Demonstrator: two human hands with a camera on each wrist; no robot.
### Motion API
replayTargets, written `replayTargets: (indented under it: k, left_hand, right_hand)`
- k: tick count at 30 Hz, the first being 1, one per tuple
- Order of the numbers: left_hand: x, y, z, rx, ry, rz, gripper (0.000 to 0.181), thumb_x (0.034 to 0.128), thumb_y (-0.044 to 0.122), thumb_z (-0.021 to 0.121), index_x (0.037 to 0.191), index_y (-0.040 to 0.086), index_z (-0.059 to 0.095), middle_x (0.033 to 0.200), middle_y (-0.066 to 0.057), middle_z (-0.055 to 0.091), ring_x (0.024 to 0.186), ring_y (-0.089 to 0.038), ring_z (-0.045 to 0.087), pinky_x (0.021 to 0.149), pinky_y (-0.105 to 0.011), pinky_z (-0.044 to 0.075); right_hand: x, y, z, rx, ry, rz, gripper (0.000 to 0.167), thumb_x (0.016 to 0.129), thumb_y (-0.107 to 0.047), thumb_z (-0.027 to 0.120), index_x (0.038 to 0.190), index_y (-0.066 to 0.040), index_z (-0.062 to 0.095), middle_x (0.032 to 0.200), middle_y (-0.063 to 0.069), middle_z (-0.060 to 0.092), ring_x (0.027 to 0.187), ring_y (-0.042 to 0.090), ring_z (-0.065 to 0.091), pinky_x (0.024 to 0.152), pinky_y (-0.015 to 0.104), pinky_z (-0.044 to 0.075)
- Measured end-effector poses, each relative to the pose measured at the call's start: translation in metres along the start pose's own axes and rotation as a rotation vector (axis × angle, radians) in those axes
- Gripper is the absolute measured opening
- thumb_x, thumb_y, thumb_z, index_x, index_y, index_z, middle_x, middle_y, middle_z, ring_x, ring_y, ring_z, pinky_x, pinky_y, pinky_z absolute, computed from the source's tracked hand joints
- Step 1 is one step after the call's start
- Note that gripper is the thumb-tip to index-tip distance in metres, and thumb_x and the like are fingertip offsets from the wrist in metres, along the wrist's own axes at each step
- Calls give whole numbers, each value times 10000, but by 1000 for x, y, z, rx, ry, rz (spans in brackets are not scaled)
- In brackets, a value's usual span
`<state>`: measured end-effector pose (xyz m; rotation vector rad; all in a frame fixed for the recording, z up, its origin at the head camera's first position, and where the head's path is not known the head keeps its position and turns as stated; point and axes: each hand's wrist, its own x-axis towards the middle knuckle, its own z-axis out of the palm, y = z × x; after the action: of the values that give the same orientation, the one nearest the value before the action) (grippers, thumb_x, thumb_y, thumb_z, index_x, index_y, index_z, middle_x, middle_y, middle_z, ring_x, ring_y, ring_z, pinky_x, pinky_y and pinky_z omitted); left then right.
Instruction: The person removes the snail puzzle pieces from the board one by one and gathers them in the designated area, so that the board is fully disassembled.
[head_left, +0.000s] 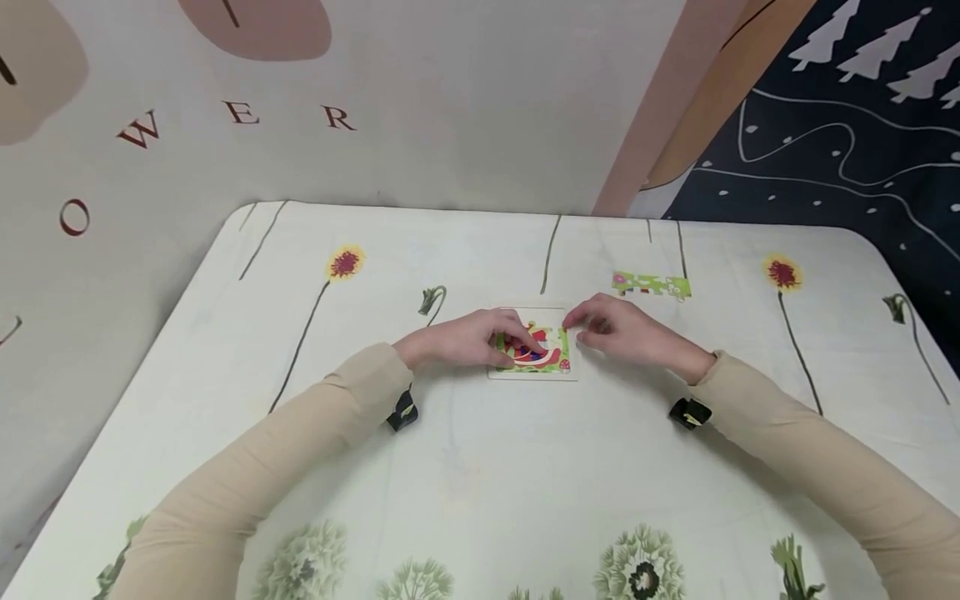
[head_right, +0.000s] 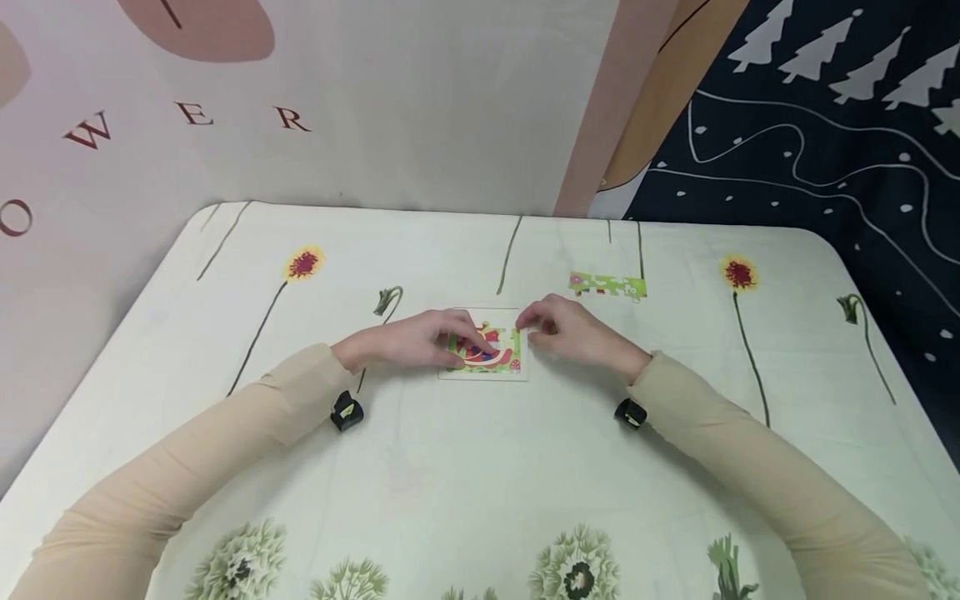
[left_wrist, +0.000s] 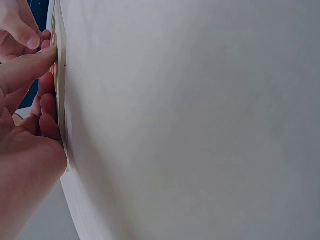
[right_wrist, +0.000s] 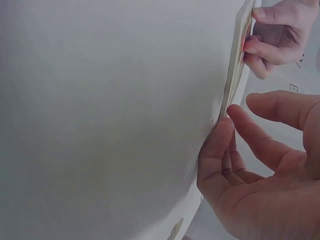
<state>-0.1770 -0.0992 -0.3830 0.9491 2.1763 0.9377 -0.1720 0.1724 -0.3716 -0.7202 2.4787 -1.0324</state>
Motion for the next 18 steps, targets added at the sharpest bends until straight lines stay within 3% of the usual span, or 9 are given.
replayTargets:
  k: [6, 13, 18]
  left_hand:
    - [1, 2, 1, -13, -14, 11, 378, 956, 15, 656, 1317, 107, 723, 1223, -81, 590, 1171, -216, 493, 1003, -330, 400]
    - [1, 3, 0, 38, -19, 24, 398, 967, 15, 638, 1340, 132, 715, 1240, -73, 578, 1182, -210, 483, 1002, -328, 404]
    - [0, 7, 0, 56, -40, 10, 414, 971, 12, 630, 1355, 143, 707, 1212, -78, 557, 1165, -219, 457, 975, -326, 396]
  right_hand:
    - [-4, -2, 2, 1, -15, -1, 215, 963, 17, 618, 1155, 33, 713, 1133, 162, 637, 975, 279, 630, 910, 448, 500]
    - [-2, -3, 4, -34, -11, -1, 279, 958, -1, 630, 1229, 29, 686, 1149, 161, 618, 1012, 294, 617, 932, 469, 496]
    - [1, -4, 5, -46, -14, -25, 259, 945, 17, 640, 1197, 44, 689, 1116, 170, 621, 993, 297, 609, 912, 464, 501]
